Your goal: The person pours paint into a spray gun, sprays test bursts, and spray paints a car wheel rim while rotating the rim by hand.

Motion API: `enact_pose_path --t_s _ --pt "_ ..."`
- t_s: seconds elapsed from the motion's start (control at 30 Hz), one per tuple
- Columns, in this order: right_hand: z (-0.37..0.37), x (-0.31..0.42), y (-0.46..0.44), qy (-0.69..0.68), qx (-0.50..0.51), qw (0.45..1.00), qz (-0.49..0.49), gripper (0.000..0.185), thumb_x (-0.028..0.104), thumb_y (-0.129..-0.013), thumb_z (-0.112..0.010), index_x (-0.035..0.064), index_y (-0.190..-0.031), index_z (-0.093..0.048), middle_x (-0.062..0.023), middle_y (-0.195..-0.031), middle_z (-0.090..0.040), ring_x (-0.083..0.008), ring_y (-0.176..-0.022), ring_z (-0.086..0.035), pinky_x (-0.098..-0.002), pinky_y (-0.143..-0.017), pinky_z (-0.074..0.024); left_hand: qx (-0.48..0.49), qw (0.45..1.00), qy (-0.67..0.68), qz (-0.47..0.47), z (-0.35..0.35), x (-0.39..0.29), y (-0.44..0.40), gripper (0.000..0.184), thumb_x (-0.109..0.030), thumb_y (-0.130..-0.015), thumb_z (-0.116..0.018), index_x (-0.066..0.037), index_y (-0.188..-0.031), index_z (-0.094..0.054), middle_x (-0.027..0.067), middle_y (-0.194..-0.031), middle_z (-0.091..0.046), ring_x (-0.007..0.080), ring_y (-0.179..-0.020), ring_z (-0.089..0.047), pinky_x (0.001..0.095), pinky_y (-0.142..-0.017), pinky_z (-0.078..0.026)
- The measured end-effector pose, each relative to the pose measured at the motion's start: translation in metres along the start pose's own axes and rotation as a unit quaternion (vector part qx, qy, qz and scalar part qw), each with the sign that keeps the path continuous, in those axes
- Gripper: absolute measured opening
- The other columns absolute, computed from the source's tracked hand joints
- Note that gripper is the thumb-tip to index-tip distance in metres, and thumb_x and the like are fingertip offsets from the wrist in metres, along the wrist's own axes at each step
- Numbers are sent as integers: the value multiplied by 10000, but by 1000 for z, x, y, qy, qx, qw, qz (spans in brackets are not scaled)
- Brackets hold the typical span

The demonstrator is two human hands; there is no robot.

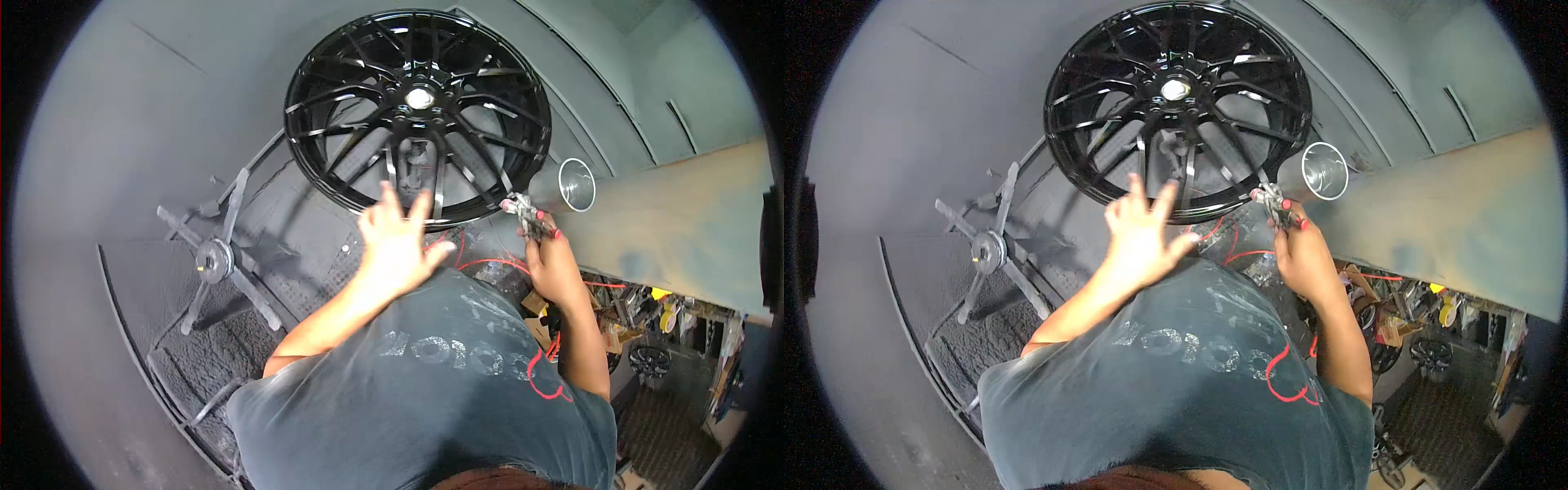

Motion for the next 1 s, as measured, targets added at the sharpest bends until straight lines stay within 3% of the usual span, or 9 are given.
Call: enact_pose_path --t_s 0.1,0.2,0.3,0.53,0.73,0.8,0.9,1.0 --pt "-3 8 3 -22 40 998 -33 236 -44 -901 -490 -49 -1130 -545 -235 -993 -629 -435 -944 -631 -452 -820 -494 -30 990 49 -131 -21 -17 -2 782 -406 -782 -758 -36 -1408 -473 366 -1452 -363 427 -1267 -464 506 -1066 -335" --pt "-2 23 3 -25 51 998 -17 231 -41 -901 -490 -42 -1127 -534 -236 -974 -633 -434 -940 -632 -450 -814 -493 21 970 10 -242 -36 -12 -15 576 -228 -911 -564 -49 -1446 -444 152 -1560 -355 296 -1430 -362 506 -1153 -282" --pt "-3 22 6 -35 59 998 -6 217 -40 -898 -492 -39 -1113 -525 -239 -955 -631 -449 -936 -623 -451 -808 -491 49 951 6 -304 -35 -7 -15 552 -176 -938 -473 -50 -1471 -407 93 -1585 -333 249 -1476 -296 504 -1188 -234" --pt "-4 29 10 -39 90 995 -16 200 -38 -892 -502 -41 -1091 -518 -270 -973 -620 -480 -944 -600 -461 -803 -486 56 955 2 -292 -39 3 -3 549 -189 -957 -457 -66 -1488 -385 90 -1592 -321 251 -1487 -272 494 -1201 -209" --pt "-11 24 13 -24 119 993 -6 250 -45 -885 -508 -48 -1134 -522 -253 -981 -635 -457 -951 -620 -460 -820 -494 52 958 13 -282 -43 9 8 547 -210 -965 -482 -74 -1486 -389 89 -1587 -328 248 -1482 -281 476 -1202 -211" --pt "-15 24 13 -8 127 991 42 286 -50 -881 -510 -46 -1166 -533 -240 -997 -645 -429 -947 -638 -452 -829 -500 50 956 9 -290 -44 11 12 590 -232 -943 -547 -80 -1490 -386 84 -1586 -330 248 -1483 -278 474 -1203 -209" --pt "-15 32 9 -26 137 990 26 297 -47 -883 -512 -45 -1178 -546 -230 -1001 -653 -407 -943 -649 -437 -826 -508 70 956 54 -278 -35 13 15 656 -262 -911 -617 -83 -1495 -378 77 -1585 -333 245 -1484 -274 473 -1205 -207" --pt "-16 37 6 -29 139 989 35 305 -40 -888 -519 -43 -1192 -547 -208 -990 -663 -387 -936 -658 -423 -820 -515 88 958 48 -267 -33 18 19 642 -276 -923 -592 -63 -1488 -373 92 -1592 -311 251 -1491 -252 470 -1202 -217"
Point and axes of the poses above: each hand's wrist, its own y-axis away from the middle knuckle, its own z-axis out of the back of the hand, x = y × z, the point moved 3 cm from there along -y, towards the middle knuckle
